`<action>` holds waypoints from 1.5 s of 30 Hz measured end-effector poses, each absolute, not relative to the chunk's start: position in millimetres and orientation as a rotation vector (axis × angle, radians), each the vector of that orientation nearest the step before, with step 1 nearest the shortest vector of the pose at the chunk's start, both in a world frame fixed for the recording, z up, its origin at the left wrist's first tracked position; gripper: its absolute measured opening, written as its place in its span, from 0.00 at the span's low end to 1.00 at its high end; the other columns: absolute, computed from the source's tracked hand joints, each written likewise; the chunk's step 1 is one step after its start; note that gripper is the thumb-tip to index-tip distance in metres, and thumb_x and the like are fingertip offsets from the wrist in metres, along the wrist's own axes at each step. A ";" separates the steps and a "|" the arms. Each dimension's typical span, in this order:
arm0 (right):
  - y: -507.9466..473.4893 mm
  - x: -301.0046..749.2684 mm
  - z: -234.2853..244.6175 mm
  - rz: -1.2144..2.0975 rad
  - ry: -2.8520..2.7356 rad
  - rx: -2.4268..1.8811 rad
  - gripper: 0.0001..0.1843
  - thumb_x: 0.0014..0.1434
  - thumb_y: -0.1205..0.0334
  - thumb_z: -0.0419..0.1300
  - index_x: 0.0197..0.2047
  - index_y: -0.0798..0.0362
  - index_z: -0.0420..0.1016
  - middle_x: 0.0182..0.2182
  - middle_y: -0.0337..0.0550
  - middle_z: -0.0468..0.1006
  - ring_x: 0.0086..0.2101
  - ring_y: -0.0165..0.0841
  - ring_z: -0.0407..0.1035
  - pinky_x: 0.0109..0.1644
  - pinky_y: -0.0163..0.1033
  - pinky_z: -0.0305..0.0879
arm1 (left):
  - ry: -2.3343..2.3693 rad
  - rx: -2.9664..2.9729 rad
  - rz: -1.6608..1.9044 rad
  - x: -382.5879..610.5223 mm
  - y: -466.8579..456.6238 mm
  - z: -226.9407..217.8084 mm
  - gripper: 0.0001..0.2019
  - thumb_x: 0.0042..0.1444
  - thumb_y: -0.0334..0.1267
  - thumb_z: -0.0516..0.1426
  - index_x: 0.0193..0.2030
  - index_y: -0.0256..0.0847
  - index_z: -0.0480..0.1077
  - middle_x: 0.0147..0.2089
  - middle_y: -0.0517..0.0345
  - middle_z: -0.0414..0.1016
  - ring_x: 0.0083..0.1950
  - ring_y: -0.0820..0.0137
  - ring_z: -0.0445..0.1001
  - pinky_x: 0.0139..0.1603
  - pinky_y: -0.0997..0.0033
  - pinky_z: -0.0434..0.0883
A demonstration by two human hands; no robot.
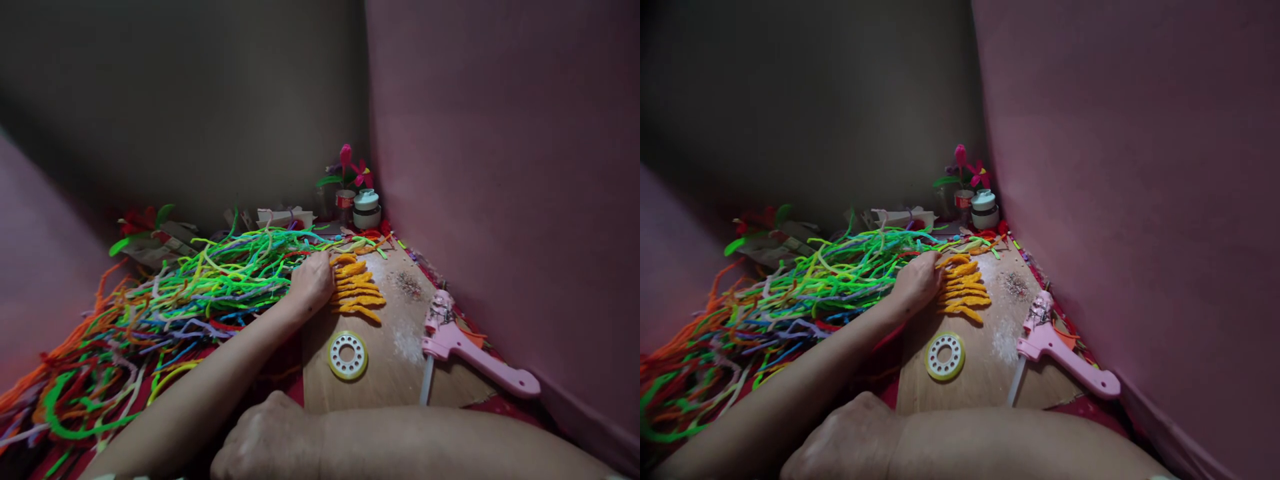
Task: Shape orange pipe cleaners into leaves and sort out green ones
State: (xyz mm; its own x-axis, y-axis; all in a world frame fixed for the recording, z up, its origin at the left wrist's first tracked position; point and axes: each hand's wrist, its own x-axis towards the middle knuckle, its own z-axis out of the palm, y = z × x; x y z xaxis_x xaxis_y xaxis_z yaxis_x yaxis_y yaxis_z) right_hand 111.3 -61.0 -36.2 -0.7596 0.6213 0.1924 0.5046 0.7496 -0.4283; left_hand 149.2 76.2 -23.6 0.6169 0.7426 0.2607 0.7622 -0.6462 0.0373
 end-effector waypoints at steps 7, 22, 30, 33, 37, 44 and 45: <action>-60.0 110.2 -38.9 0.527 -2.619 -0.850 0.18 0.56 0.53 0.50 0.30 0.54 0.76 0.28 0.40 0.80 0.32 0.34 0.74 0.18 0.33 0.55 | -1.272 -2.767 -0.304 152.7 86.8 -33.0 0.11 0.56 0.37 0.48 0.37 0.38 0.70 0.38 0.47 0.72 0.38 0.62 0.73 0.37 0.65 0.68; -72.5 112.3 -59.1 0.357 -2.383 -0.757 0.13 0.54 0.60 0.52 0.22 0.54 0.71 0.20 0.40 0.76 0.21 0.30 0.67 0.22 0.36 0.50 | -1.039 -3.067 -0.892 35.2 29.5 35.2 0.09 0.58 0.36 0.51 0.39 0.40 0.72 0.36 0.57 0.73 0.37 0.74 0.71 0.39 0.76 0.66; -74.8 113.5 -60.7 0.350 -2.295 -0.740 0.14 0.56 0.64 0.51 0.19 0.54 0.65 0.17 0.40 0.70 0.21 0.28 0.62 0.25 0.36 0.48 | -1.504 -2.965 -0.274 -75.7 6.8 16.9 0.09 0.57 0.37 0.51 0.41 0.40 0.70 0.37 0.57 0.72 0.36 0.73 0.70 0.38 0.75 0.65; -75.3 114.0 -57.8 0.391 -2.250 -0.740 0.15 0.56 0.66 0.51 0.18 0.54 0.62 0.16 0.38 0.67 0.20 0.27 0.59 0.25 0.35 0.47 | -1.531 -2.793 -0.072 -102.3 0.4 -6.2 0.10 0.56 0.35 0.51 0.44 0.40 0.68 0.41 0.53 0.69 0.40 0.69 0.67 0.41 0.71 0.64; -77.1 114.2 -54.0 0.402 -2.265 -0.721 0.15 0.56 0.66 0.52 0.18 0.54 0.60 0.16 0.37 0.64 0.20 0.26 0.56 0.25 0.35 0.46 | -1.387 -2.751 -0.105 -115.1 -1.9 -34.1 0.11 0.59 0.34 0.46 0.45 0.41 0.67 0.41 0.52 0.69 0.40 0.68 0.65 0.42 0.68 0.62; -80.3 114.5 -56.4 0.431 -2.314 -0.756 0.15 0.57 0.67 0.52 0.19 0.54 0.59 0.18 0.36 0.63 0.22 0.25 0.57 0.27 0.34 0.48 | -1.258 -2.713 -0.248 -118.8 -1.6 -49.3 0.08 0.52 0.26 0.49 0.37 0.37 0.65 0.36 0.53 0.68 0.36 0.68 0.62 0.40 0.69 0.61; -80.4 114.7 -57.4 0.435 -2.323 -0.759 0.16 0.58 0.66 0.52 0.19 0.54 0.59 0.18 0.36 0.63 0.22 0.25 0.58 0.27 0.34 0.48 | -1.237 -2.727 -0.250 -120.4 -5.2 -47.3 0.08 0.51 0.25 0.49 0.36 0.38 0.65 0.36 0.53 0.67 0.36 0.68 0.62 0.40 0.69 0.61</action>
